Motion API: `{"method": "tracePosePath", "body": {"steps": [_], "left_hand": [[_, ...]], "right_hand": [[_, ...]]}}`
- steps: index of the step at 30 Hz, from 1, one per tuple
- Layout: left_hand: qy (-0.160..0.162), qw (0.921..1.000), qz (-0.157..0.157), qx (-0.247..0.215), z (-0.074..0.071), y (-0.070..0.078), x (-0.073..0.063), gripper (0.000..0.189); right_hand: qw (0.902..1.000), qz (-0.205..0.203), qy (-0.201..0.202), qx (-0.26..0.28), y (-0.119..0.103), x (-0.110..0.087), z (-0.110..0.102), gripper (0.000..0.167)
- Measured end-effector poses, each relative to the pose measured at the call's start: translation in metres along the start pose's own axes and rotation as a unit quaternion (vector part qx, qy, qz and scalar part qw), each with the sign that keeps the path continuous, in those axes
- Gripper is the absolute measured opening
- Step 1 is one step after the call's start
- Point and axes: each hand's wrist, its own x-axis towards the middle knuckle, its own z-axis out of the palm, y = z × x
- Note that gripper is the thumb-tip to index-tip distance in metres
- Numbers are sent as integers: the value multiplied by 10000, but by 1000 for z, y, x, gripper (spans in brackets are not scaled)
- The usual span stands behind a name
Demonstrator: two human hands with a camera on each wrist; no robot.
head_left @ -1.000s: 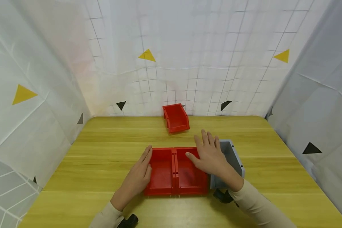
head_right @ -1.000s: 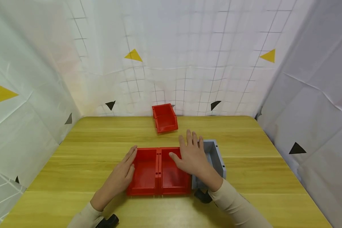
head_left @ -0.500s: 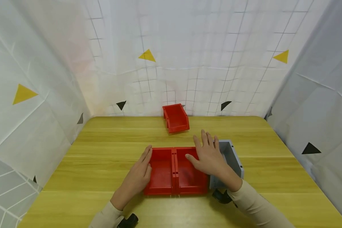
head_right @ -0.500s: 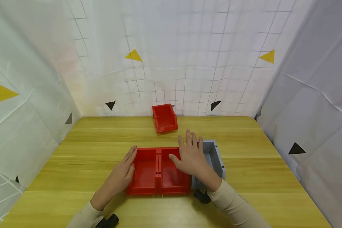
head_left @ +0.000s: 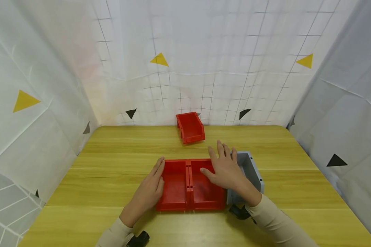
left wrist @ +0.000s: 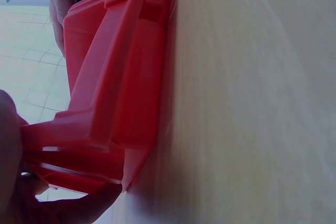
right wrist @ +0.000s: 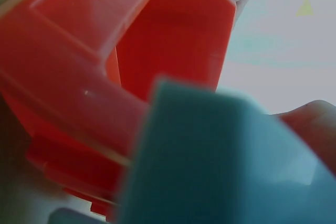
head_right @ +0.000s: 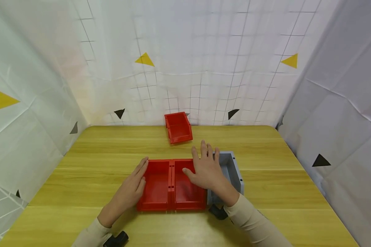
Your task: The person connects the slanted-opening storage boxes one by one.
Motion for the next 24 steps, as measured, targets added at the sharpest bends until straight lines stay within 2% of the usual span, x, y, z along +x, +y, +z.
{"method": "tracePosePath", "body": {"steps": [4, 8, 12, 16, 24], "left_hand": [[19, 10000, -9, -18, 0, 0, 0, 60], [14, 10000, 8, -29, 0, 2, -1, 59], [9, 10000, -2, 4, 0, 3, 0, 60], [-15, 9999, -112, 0, -1, 2, 0, 60], [-47, 9999, -110, 16, -3, 0, -2, 60]], "right_hand": [[9999, 30, -13, 100, 1, 1, 4, 86], [9999, 37, -148, 60, 4, -1, 18, 88], [9999, 40, -70, 130, 7, -4, 31, 92], [9994, -14, 136, 307, 9, -4, 36, 93], [9945, -57, 130, 1038, 11, -4, 38, 91]]}}
